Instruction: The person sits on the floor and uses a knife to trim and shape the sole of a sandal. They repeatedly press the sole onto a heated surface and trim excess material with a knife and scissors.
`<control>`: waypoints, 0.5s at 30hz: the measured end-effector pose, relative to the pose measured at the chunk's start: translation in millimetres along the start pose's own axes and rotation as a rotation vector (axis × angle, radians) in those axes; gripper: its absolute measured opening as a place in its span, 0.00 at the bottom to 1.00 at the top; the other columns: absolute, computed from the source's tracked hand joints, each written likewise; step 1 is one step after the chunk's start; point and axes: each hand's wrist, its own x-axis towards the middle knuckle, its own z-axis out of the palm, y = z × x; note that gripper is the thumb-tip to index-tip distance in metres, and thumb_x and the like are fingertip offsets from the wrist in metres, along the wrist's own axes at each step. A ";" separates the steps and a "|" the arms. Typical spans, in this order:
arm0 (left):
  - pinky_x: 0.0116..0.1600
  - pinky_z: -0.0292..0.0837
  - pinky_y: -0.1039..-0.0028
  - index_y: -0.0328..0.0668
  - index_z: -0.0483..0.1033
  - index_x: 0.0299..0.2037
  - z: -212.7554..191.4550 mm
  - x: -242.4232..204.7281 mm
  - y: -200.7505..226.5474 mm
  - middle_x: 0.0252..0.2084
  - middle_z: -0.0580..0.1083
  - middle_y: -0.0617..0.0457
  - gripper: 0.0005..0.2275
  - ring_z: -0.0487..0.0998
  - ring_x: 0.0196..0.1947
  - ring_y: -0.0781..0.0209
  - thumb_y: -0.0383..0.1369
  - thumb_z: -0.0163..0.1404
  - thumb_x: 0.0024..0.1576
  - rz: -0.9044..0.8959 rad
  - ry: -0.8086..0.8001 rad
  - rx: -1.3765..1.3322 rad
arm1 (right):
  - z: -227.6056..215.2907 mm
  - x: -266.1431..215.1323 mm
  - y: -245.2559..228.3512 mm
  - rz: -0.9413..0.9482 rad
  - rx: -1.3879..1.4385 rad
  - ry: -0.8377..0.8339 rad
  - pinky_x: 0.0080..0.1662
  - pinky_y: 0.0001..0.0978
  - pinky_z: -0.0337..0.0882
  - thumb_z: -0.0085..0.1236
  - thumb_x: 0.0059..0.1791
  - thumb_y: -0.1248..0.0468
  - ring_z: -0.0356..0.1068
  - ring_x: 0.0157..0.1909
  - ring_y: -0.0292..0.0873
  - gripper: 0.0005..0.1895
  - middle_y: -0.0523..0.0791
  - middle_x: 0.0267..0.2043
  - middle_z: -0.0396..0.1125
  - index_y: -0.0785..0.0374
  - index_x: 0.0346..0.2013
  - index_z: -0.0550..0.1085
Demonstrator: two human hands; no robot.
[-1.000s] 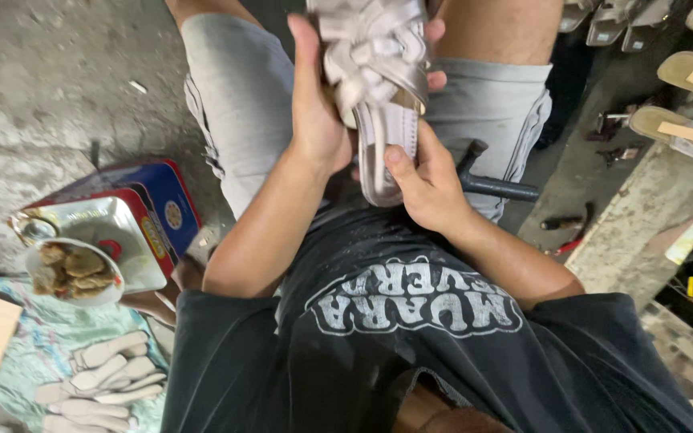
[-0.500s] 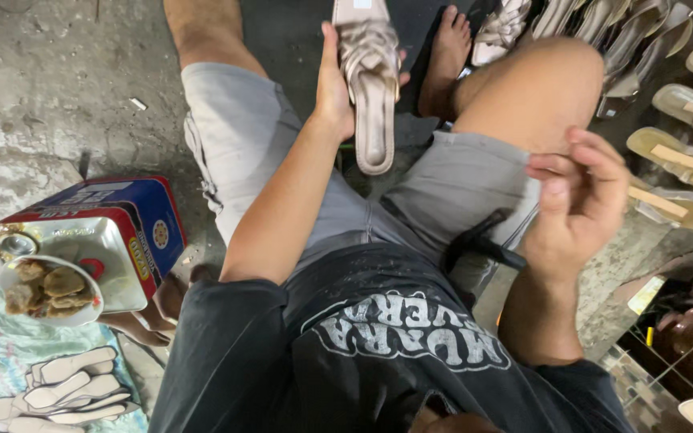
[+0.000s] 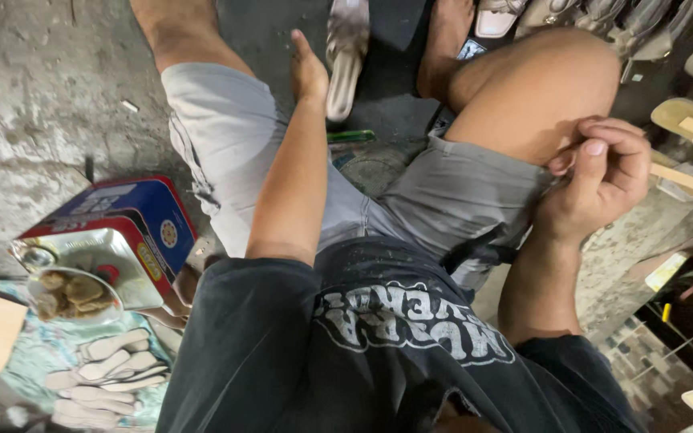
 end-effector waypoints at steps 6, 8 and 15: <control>0.55 0.71 0.58 0.47 0.72 0.55 17.6 -24.4 -1.0 0.52 0.78 0.44 0.27 0.78 0.54 0.42 0.53 0.54 0.50 0.167 -0.093 0.505 | 1.8 -4.7 -13.6 0.097 0.106 -0.135 0.39 0.26 0.71 0.58 0.62 0.65 0.68 0.35 0.40 0.11 0.54 0.48 0.68 0.72 0.46 0.70; 0.54 0.72 0.59 0.44 0.73 0.53 23.0 -24.9 -6.0 0.49 0.79 0.43 0.25 0.79 0.52 0.43 0.50 0.58 0.50 0.164 -0.107 0.509 | -7.3 0.8 -22.3 0.164 0.146 -0.197 0.42 0.29 0.74 0.58 0.62 0.64 0.68 0.35 0.40 0.11 0.53 0.46 0.68 0.71 0.45 0.70; 0.41 0.75 0.65 0.39 0.76 0.49 56.5 12.2 -4.7 0.40 0.80 0.46 0.15 0.79 0.36 0.55 0.31 0.55 0.51 -0.012 -0.361 -0.218 | -29.0 36.5 -25.0 0.121 0.129 -0.110 0.39 0.30 0.75 0.57 0.62 0.63 0.69 0.35 0.41 0.10 0.53 0.42 0.68 0.70 0.47 0.71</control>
